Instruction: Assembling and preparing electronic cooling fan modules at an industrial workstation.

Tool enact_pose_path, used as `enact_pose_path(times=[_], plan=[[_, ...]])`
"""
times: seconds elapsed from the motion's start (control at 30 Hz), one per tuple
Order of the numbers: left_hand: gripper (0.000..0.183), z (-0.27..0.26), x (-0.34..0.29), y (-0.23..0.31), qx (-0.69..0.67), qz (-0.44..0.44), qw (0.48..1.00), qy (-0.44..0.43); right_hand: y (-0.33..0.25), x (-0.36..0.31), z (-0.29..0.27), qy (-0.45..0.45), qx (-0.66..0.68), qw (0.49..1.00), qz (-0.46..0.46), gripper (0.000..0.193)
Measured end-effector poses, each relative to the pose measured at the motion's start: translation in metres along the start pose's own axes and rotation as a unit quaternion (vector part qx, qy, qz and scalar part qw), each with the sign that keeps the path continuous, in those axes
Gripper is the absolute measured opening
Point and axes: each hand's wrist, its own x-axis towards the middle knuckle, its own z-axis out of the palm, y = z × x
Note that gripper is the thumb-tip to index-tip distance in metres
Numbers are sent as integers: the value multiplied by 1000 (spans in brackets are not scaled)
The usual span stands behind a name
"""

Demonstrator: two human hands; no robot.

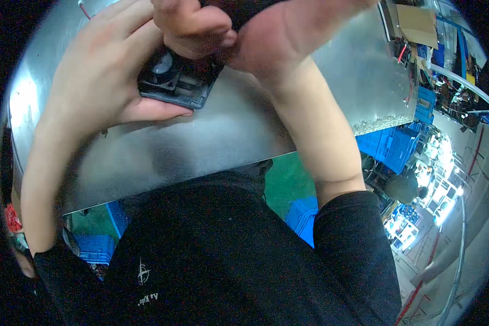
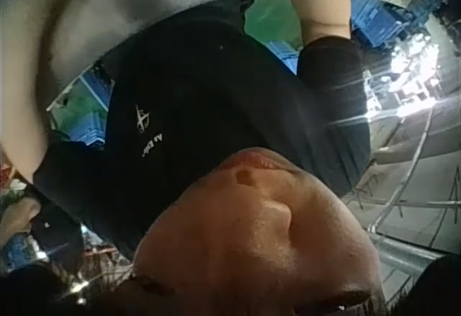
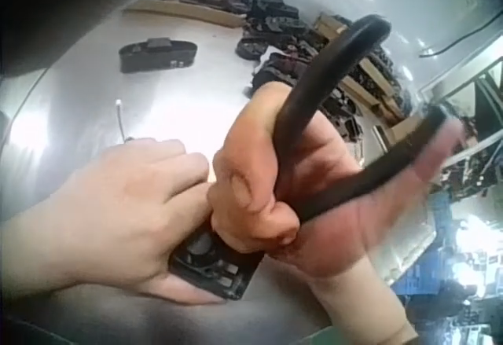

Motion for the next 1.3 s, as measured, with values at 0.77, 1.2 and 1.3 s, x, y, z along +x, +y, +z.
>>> enact_pose_path(times=[0.77, 1.2, 1.3], plan=[[84, 42, -6, 2, 61, -5, 990, 124, -9, -14, 13, 261, -29, 952, -159, 110], [87, 47, 2, 9, 78, -53, 982, 163, 10, -13, 7, 235, -34, 948, -211, 126], [85, 47, 0, 10, 79, -66, 981, 162, 19, -14, -5, 181, -52, 957, -219, 127]])
